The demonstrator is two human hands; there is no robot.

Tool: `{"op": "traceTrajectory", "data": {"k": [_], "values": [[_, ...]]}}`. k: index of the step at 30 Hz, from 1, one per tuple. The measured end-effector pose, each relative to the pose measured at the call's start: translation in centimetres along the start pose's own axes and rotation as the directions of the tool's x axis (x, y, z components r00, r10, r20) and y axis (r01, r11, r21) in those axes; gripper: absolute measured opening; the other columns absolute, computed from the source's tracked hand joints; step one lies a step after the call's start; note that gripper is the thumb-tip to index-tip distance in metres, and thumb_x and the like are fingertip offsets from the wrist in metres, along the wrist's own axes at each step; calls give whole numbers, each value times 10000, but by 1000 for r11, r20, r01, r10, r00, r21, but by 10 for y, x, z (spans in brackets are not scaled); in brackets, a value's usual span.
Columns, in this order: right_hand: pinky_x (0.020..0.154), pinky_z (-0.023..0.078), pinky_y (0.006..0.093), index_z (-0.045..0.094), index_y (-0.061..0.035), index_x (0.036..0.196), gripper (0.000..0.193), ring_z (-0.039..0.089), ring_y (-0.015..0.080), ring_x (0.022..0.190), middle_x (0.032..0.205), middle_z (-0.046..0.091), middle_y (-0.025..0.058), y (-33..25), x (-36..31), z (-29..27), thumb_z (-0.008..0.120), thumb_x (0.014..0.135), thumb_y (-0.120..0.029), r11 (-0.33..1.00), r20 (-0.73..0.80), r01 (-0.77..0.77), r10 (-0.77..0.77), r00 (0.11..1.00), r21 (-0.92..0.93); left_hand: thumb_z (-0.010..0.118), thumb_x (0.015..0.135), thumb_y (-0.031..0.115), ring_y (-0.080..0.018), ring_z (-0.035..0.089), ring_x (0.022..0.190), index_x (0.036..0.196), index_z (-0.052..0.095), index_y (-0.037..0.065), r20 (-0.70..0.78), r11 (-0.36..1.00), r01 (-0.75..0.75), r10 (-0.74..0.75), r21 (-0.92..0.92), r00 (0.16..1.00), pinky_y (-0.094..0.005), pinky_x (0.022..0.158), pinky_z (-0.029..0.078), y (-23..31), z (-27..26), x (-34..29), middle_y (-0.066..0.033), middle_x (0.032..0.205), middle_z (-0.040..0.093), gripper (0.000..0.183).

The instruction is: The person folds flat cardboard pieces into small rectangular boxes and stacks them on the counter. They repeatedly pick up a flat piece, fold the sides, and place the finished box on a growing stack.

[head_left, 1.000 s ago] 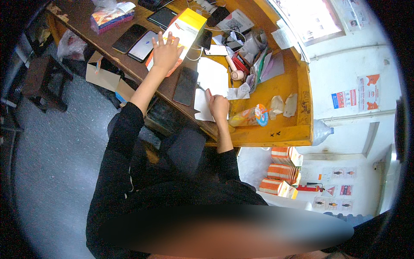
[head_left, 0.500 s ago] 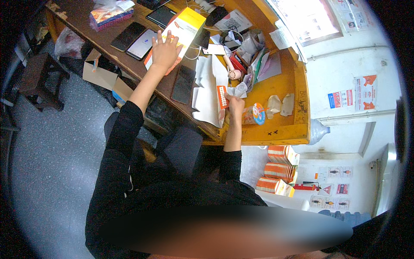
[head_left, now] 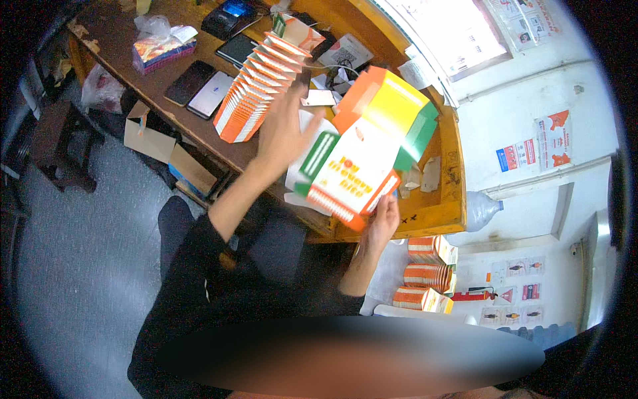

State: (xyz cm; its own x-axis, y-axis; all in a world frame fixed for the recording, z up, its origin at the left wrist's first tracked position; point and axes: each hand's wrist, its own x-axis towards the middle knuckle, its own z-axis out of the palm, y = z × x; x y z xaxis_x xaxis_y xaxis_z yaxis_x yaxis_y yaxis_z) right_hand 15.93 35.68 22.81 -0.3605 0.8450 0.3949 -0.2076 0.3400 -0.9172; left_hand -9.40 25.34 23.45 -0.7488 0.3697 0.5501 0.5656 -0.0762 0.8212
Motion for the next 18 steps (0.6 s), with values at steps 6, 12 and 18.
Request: {"op": "traceTrajectory", "data": {"k": [6,12,18], "values": [[933,459,320,523,17,1160,247,580,172,1055,1136,608,118,30,-44,16,588,936,-64,915,-43,-168,164,986,-367,657,900,233,-339,684,804,1081,588,-19,264,829,335,-235,-448,935,-383,656,523,12,3,-64,-204,922,682,318],[946,473,362,400,13,1361,492,514,289,1232,1361,493,173,-6,-58,74,599,921,-76,974,137,84,-56,989,-209,641,865,90,-313,696,841,1132,655,53,330,983,8,55,-186,942,-363,686,557,36,2,-121,-171,1007,692,270],[736,520,292,563,52,1162,253,652,195,848,940,678,143,-30,-56,89,578,934,-57,820,61,58,-29,998,-569,630,861,42,-259,698,878,1114,653,-11,226,973,-181,211,-145,951,-335,801,553,43,-6,-143,-190,1123,655,260]]}}
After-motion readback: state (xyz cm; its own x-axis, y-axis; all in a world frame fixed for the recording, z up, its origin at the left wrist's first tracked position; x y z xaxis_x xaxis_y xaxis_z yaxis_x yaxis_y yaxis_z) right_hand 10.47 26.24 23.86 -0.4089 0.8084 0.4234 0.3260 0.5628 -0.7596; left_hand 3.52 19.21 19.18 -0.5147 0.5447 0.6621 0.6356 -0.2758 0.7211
